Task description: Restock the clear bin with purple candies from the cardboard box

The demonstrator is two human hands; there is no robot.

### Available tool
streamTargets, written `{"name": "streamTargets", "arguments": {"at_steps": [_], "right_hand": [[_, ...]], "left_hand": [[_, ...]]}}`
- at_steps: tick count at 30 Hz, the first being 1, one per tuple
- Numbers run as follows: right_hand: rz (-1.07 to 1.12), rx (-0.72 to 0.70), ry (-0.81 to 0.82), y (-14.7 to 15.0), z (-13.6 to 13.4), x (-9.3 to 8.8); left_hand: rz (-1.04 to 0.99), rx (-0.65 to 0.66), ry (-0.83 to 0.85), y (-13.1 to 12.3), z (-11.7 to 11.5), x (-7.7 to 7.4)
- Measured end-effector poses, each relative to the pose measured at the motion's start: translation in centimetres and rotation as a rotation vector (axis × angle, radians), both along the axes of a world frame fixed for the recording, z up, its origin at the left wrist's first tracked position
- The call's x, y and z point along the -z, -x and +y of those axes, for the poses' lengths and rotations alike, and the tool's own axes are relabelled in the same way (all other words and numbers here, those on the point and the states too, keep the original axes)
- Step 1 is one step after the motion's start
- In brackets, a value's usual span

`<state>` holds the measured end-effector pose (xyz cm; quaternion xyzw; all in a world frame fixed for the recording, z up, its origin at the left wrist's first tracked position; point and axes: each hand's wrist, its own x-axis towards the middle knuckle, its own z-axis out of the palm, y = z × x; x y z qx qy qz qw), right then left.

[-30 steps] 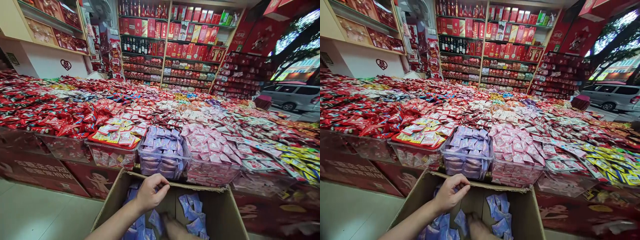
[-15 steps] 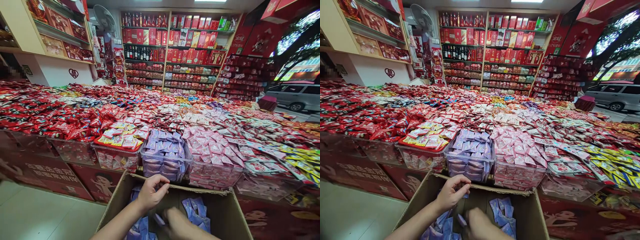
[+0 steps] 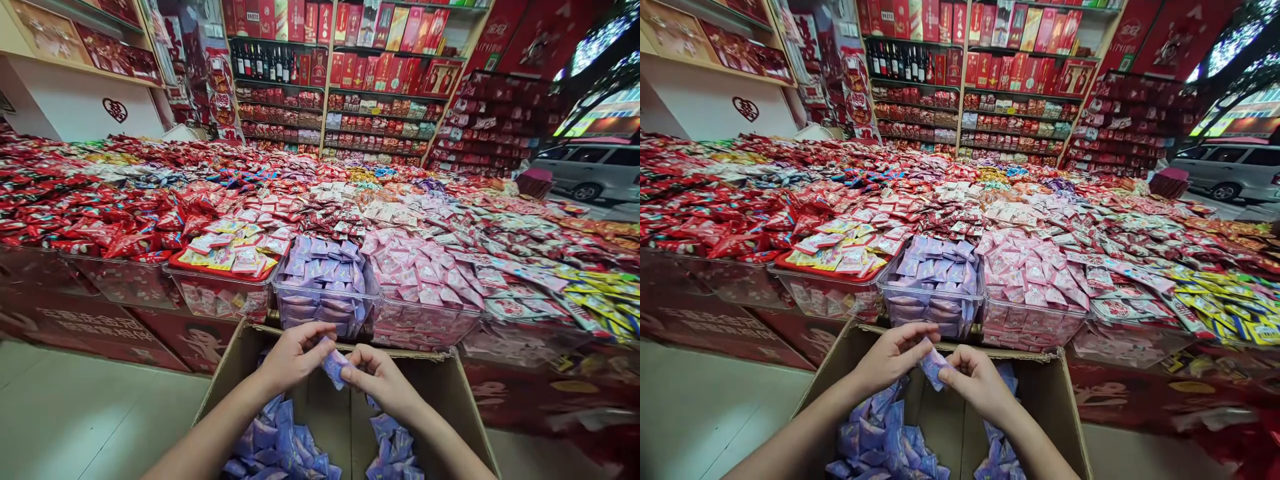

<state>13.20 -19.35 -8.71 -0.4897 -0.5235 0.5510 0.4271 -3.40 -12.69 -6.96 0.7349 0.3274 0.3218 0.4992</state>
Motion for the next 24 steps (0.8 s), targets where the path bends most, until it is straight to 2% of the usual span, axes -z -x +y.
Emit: {"name": "streamTargets", "arguments": {"at_steps": [5, 10, 13, 15, 16, 17, 19, 22, 24], "right_hand": [[0.075, 0.068, -0.036, 0.4, 0.3, 0.4], [-0.084, 0.168, -0.121, 0.5, 0.0, 0.9], [-0.145, 0.246, -0.289, 0.4, -0.4, 0.4], [-0.137, 0.254, -0.407, 0.4, -0.6, 0.0], [-0.121, 0.242, -0.432, 0.5, -0.7, -0.2], [-0.095, 0.229, -0.428, 0.6, -0.8, -0.4], [0.015, 0.235, -0.345, 1.0, -0.9, -0.6], [0.243, 0.363, -0.154, 1.8, -1.1, -0.6], [0.303, 0.389, -0.057, 2.2, -1.2, -0.6]], "left_hand": [[-0.039, -0.030, 0.121, -0.4, -0.3, 0.5], [-0.120, -0.032, 0.191, -0.7, -0.4, 0.9], [-0.249, 0.072, 0.504, -0.3, -0.4, 0.3], [-0.316, 0.174, 0.754, -0.1, -0.5, -0.1], [-0.332, 0.215, 0.820, 0.0, -0.6, -0.2], [-0.352, 0.236, 0.832, 0.0, -0.7, -0.2], [-0.405, 0.211, 0.751, -0.2, -1.0, 0.0], [-0.467, 0.106, 0.572, -0.7, -1.3, 0.3], [-0.484, 0.063, 0.499, -1.0, -1.6, 0.3]]}}
